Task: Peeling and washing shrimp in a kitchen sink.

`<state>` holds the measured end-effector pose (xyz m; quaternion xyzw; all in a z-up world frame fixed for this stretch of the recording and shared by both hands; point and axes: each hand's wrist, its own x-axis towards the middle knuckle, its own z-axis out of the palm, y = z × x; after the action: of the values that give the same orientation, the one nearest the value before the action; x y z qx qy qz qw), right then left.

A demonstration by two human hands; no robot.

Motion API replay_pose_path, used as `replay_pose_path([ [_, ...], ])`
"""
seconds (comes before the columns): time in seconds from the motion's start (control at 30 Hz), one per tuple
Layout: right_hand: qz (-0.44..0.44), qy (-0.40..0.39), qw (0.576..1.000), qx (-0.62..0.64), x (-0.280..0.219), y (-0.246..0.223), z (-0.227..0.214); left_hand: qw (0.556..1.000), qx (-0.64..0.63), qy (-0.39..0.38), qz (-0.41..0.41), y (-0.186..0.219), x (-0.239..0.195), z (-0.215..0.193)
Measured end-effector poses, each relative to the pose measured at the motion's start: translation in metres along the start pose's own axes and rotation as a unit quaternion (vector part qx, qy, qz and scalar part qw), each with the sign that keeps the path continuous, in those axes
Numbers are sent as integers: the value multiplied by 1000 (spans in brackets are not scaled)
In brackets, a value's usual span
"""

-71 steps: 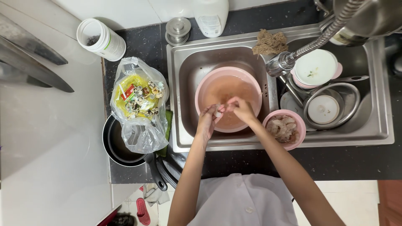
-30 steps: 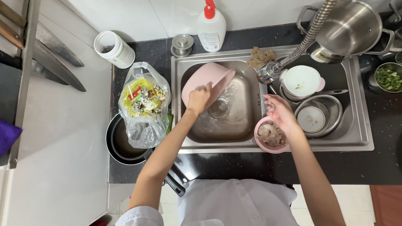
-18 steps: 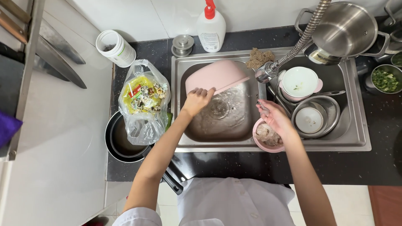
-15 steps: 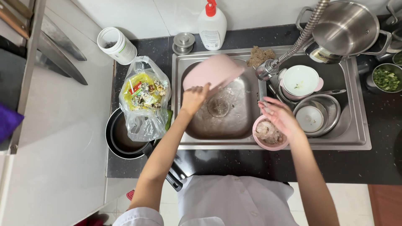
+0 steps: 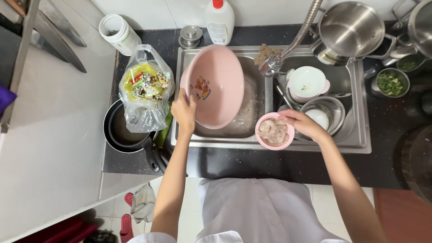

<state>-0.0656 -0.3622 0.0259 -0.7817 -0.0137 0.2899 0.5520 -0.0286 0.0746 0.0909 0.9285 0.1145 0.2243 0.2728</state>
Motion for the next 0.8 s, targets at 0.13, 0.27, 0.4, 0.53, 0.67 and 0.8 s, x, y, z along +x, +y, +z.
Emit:
replay_pose_path([
  [0.13, 0, 21, 999, 37, -18, -38, -15, 995, -70, 33, -63, 3, -20, -1],
  [0.27, -35, 50, 996, 58, -13, -66, -31, 974, -179, 67, -124, 5, -37, -6],
  [0.4, -87, 50, 991, 87, -7, -92, -45, 960, -203, 87, -172, 10, -51, -8],
  [0.53, -193, 130, 971, 50, 34, -68, -77, 957, -190, 101, -193, 26, -62, -16],
  [0.67, -333, 256, 898, -133, 58, -119, -127, 953, -184, 120, -207, 42, -69, -20],
  [0.8, -332, 267, 902, -67, 125, -153, -202, 951, -172, 139, -214, 47, -77, -23],
])
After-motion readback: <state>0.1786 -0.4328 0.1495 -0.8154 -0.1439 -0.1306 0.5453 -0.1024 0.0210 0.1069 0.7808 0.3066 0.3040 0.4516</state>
